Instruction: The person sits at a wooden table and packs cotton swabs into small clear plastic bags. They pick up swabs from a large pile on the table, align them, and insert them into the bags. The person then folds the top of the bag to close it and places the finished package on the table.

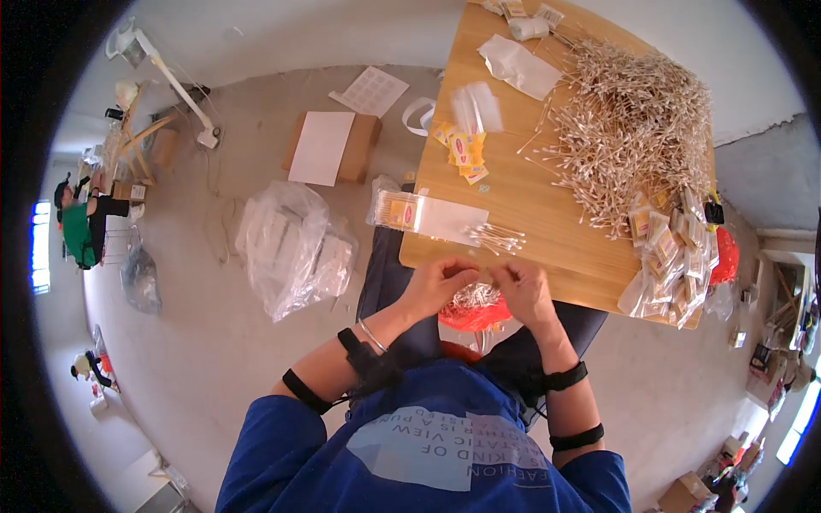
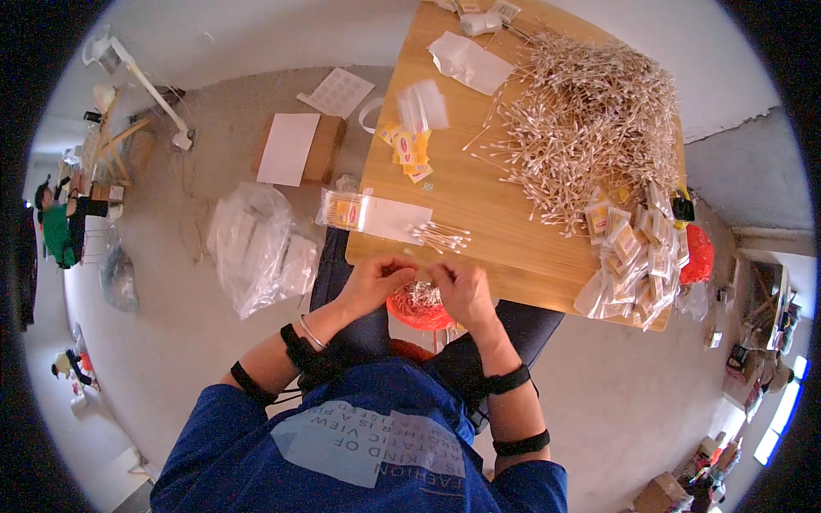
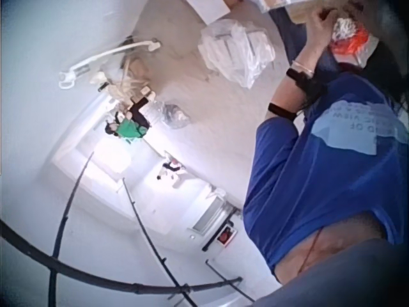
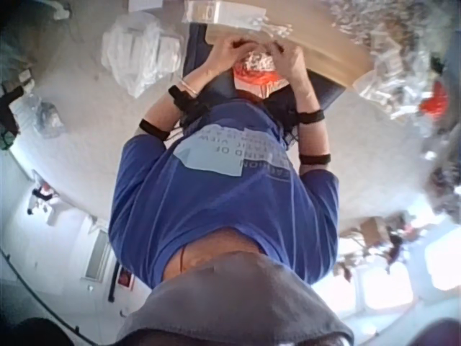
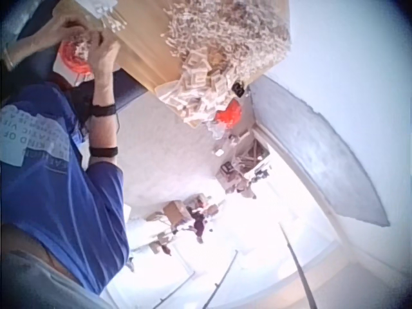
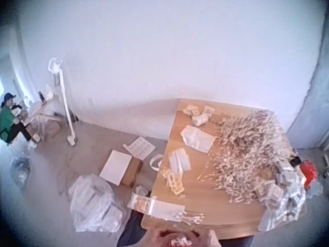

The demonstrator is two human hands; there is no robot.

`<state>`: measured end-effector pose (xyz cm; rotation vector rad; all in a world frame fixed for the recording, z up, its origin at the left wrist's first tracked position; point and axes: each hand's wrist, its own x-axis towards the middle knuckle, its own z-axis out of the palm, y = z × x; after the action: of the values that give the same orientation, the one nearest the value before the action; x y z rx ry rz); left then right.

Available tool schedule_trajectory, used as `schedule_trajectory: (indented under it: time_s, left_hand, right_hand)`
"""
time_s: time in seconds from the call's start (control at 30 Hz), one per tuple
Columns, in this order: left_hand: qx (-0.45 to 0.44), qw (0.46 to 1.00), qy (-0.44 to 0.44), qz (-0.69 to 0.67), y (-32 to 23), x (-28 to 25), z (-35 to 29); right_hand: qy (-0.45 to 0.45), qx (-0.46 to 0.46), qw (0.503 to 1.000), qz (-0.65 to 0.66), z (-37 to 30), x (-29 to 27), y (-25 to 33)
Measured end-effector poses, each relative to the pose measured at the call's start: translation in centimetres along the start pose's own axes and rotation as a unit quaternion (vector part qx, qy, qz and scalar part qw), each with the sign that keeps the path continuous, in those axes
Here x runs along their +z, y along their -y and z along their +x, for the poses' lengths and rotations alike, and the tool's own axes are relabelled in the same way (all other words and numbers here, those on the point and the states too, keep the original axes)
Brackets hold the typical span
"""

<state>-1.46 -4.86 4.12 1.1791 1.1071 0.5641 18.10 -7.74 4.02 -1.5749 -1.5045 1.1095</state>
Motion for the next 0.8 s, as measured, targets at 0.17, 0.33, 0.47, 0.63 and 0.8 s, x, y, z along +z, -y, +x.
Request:
schedule_trajectory:
  time_s: [0.17, 0.33, 0.47, 0.63, 0.8]
  left_hand:
    - [0.101, 0.969, -0.012, 0.224, 0.0, -0.7, 1.1]
    - [0.207, 0.926, 0.018, 0.315, 1.1, -0.4, 2.3]
    - [0.264, 0.888, -0.12, 0.356, 1.2, -0.3, 2.9]
    - [0.287, 0.882, -0.11, 0.357, 1.1, -1.0, 4.6]
    - [0.276, 0.885, -0.122, 0.354, 0.9, -0.9, 4.5]
  right_hand:
    - [-0.134, -0.127, 0.949, -0.256, 4.0, -1.4, -1.0]
    - [-0.139, -0.129, 0.927, -0.325, 5.1, -0.4, -0.9]
    - [-0.137, -0.143, 0.923, -0.329, 3.8, 0.6, -0.9]
    - [-0.155, -0.138, 0.924, -0.32, 3.3, 1.4, -2.1]
    - [-0.155, -0.147, 0.927, -0.309, 3.9, 1.3, -1.8]
